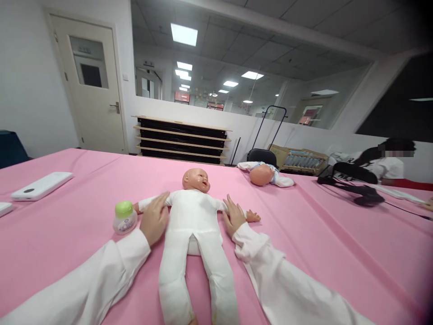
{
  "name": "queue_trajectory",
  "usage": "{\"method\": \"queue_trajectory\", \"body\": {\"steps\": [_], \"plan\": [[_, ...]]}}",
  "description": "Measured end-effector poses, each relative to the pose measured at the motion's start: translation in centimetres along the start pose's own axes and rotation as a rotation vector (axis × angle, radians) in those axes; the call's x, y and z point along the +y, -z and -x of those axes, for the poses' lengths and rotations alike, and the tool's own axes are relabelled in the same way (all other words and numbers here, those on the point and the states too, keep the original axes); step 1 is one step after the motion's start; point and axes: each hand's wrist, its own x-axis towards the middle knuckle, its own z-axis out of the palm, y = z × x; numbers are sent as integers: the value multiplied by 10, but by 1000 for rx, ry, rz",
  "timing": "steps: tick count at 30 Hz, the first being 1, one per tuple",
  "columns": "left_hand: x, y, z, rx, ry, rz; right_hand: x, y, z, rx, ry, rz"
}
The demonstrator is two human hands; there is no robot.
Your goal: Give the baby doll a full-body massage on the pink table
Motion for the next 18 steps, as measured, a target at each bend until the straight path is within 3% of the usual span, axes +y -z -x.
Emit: {"method": "queue_trajectory", "body": {"steps": [2,4,6,9,13,18], "plan": [[13,7,22,-112,-94,141,-9,4,16,13,156,-166],[22,12,42,-269,-203,166,-24,11,33,20,248,-295],[26,15,54,-343,-262,157,-41,18,46,-48,370,-394],[26,16,57,-375,-284,127,-58,24,55,-185,455,-494],[28,17,55,-352,-306,124,-62,34,54,-233,487,-517],[32,23,62,-351,-356,128,-66,57,54,-314,720,-450]]}}
